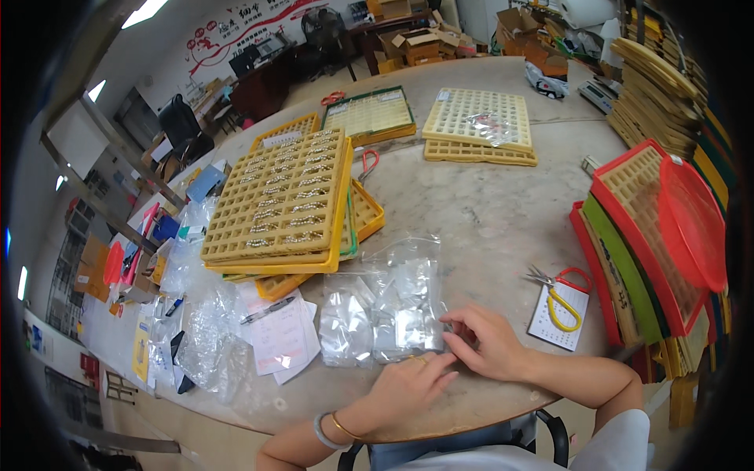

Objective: The person arranges small silver jewelry pieces into the compartments of a yellow plastic tray. They then handle clear plastic bags, separating and organizing them on the table. Finally, the person picks up a green tray containing jewelry and walks to another area to place items into a display stand.

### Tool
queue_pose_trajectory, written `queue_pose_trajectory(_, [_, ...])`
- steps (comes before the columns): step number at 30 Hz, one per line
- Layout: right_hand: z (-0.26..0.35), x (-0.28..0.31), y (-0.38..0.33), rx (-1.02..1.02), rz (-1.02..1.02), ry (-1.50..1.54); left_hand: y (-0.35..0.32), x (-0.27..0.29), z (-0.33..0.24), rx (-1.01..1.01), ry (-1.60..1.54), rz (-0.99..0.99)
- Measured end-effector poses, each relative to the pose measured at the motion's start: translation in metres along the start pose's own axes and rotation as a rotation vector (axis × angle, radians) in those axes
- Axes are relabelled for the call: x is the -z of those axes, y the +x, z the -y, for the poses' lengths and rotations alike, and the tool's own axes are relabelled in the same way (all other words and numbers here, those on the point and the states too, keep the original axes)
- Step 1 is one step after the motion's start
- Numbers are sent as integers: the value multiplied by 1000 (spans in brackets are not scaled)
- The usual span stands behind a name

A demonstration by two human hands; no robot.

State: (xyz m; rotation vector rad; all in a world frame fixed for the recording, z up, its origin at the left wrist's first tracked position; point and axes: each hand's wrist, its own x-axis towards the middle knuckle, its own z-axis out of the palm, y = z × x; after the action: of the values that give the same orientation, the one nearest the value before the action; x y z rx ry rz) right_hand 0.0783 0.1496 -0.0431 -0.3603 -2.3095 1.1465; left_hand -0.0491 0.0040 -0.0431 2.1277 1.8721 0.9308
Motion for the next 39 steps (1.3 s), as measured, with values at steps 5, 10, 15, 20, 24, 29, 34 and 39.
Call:
queue_pose_trajectory(5, [-11, 5, 11, -9, -156, 18, -2, -2, 1, 6, -36, 131])
queue_pose_trajectory(10, [-19, 13, 30, -78, -273, -113, -9, 3, -18, 156, -95, 161])
queue_pose_trajectory(15, [2, 4, 39, -414, -225, 50, -36, 45, -55, 440, -260, 260])
queue_pose_trajectory(20, [16, 23, 62, -618, 51, 177, -59, 115, -75, 676, -271, 259])
queue_pose_trajectory(24, [25, 36, 84, -812, 192, 366, -93, 138, -66, 768, -168, 93])
queue_pose_trajectory(29, [9, 53, 116, -1025, 68, 667, -109, 175, -53, 859, -162, 11])
queue_pose_trajectory(34, [-46, 57, 194, -1100, -133, 940, -133, 187, -38, 944, -89, -34])
queue_pose_trajectory(39, [-119, 39, 312, -1043, -325, 1012, -148, 194, -49, 1098, -79, -54])
